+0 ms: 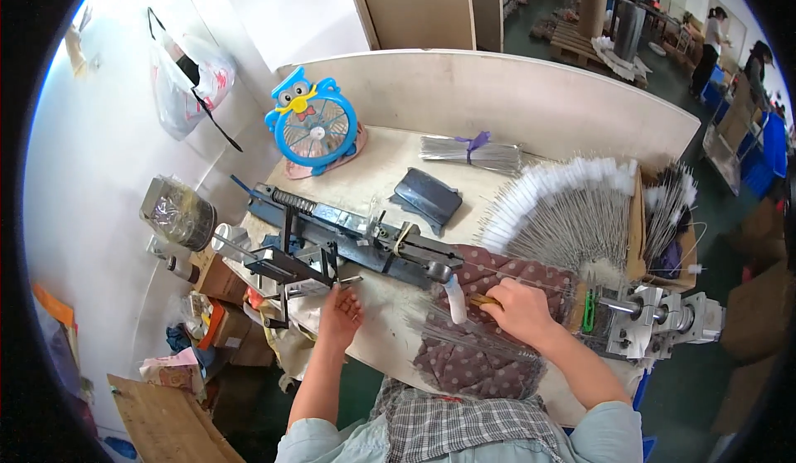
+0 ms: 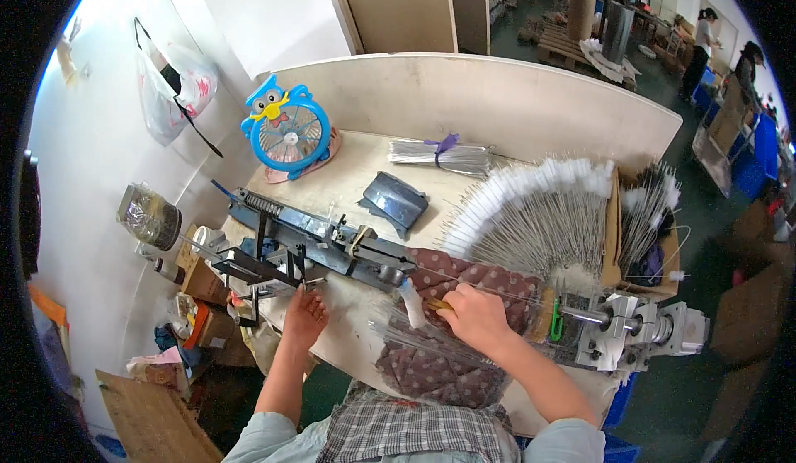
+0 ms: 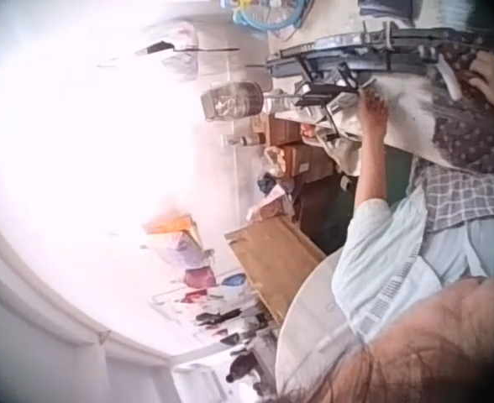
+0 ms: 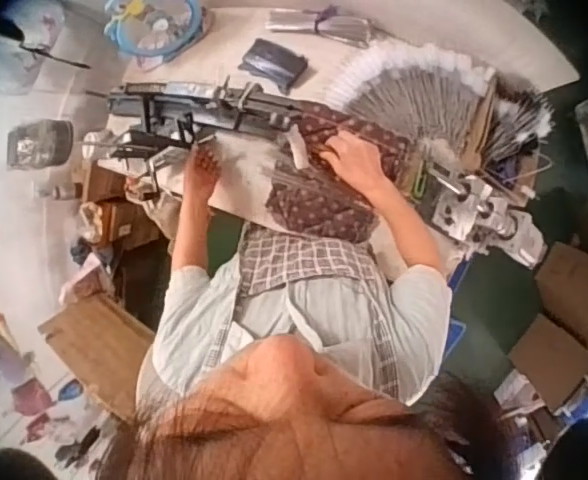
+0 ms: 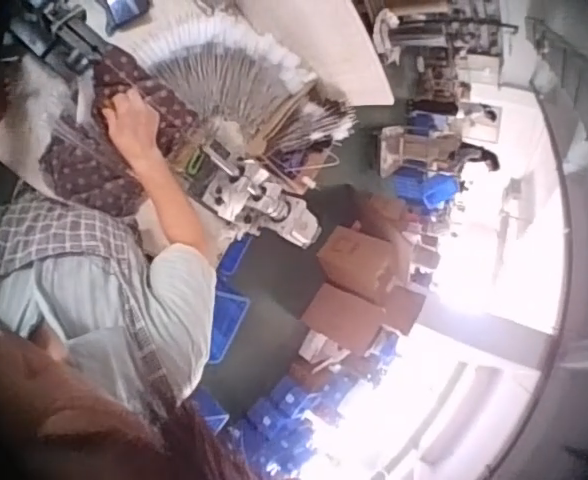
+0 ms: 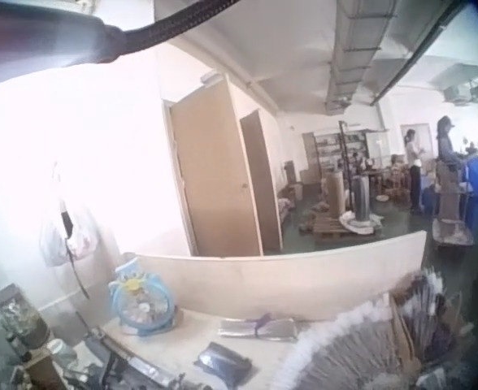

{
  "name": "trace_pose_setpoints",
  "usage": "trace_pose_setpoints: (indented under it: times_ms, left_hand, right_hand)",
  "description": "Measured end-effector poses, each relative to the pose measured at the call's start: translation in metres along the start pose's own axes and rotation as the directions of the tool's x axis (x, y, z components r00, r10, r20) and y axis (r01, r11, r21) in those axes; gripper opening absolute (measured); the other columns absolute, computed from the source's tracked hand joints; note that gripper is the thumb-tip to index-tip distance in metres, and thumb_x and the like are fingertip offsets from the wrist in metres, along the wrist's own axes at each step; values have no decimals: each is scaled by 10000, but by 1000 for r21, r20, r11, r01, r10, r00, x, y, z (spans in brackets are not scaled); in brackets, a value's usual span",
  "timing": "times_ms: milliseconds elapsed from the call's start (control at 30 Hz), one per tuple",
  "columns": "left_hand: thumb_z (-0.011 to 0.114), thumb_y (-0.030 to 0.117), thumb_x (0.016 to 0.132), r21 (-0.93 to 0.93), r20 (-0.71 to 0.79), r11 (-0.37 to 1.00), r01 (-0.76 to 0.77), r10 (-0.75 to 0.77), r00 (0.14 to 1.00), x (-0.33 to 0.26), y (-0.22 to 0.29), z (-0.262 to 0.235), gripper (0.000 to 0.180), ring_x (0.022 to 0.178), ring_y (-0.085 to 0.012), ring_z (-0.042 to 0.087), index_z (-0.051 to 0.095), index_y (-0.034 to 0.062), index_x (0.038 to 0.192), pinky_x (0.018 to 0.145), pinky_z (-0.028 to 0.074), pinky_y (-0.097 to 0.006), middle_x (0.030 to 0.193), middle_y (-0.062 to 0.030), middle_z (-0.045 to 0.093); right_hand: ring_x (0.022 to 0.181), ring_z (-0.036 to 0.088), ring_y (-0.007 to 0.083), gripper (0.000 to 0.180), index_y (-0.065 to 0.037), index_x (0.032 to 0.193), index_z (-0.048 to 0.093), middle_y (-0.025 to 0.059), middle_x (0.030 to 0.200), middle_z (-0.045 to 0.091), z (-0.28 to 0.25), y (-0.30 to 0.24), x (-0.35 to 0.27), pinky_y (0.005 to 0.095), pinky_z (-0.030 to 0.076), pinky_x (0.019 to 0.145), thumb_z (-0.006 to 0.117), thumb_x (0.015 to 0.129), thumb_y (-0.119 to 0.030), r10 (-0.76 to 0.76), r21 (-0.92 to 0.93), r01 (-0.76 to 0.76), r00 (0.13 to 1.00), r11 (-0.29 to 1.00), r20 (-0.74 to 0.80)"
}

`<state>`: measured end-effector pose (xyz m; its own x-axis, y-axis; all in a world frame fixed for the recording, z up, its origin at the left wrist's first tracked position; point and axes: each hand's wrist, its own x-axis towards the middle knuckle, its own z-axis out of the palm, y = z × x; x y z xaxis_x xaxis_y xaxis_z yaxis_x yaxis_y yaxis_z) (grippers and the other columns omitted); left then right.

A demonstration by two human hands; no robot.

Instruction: Using a manual machine and a screwdriver to assemble brush components by inserting bristles into holders and securing them.

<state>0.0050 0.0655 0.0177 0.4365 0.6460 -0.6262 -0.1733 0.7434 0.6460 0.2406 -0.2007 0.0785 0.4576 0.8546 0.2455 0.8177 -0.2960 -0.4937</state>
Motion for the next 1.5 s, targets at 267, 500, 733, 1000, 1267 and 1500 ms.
trace_pose_setpoints:
  times_ms: [267,500,733,1000,1267,1500]
  left_hand:
    - [629,229,847,-162,-13,987,-4,2,1000,7,5,1,129,661,-106,560,621,103,826,617,463,-255,714,21,596]
    - [609,164,867,150,497,986,-73,-12,868,-75,-70,129,145,702,-148,584,615,19,871,647,461,-278,771,-63,616]
    - [551,179,930,264,675,902,-343,81,733,-70,-126,191,186,722,-97,569,623,11,959,663,457,-242,818,-34,630]
    - [540,176,936,282,538,900,-332,138,832,-74,-129,197,173,721,-83,564,610,19,956,648,462,-230,844,-27,621]
    - [549,211,936,166,421,975,-145,63,905,-79,-102,191,151,664,-100,547,579,65,916,628,455,-244,784,-25,594]
    - [486,291,964,249,487,955,-164,23,873,-81,-94,181,258,684,-100,579,575,52,921,614,471,-233,755,-32,602]
  right_hand:
    - [707,602,242,150,-88,843,655,60,782,570,-32,-23,-2,351,485,604,691,745,-194,-55,-47,55,998,997,10]
    - [759,587,274,162,-65,911,645,86,801,616,-66,0,14,368,474,657,661,757,-112,-32,9,35,974,999,-225]
    - [781,603,261,177,-48,963,649,97,853,640,-71,21,-5,339,470,696,631,800,-112,106,322,-69,989,944,-99]
    - [754,583,250,159,-69,914,666,57,791,634,-82,25,-7,349,465,683,667,763,-117,-80,236,112,986,965,-143]
    - [787,579,238,164,-77,853,678,60,783,639,-37,2,48,356,479,688,630,776,-214,-47,-94,32,987,995,-154]
    - [780,595,248,173,-73,879,685,79,783,654,-51,-5,47,351,479,687,621,783,-202,92,127,-92,996,988,2]
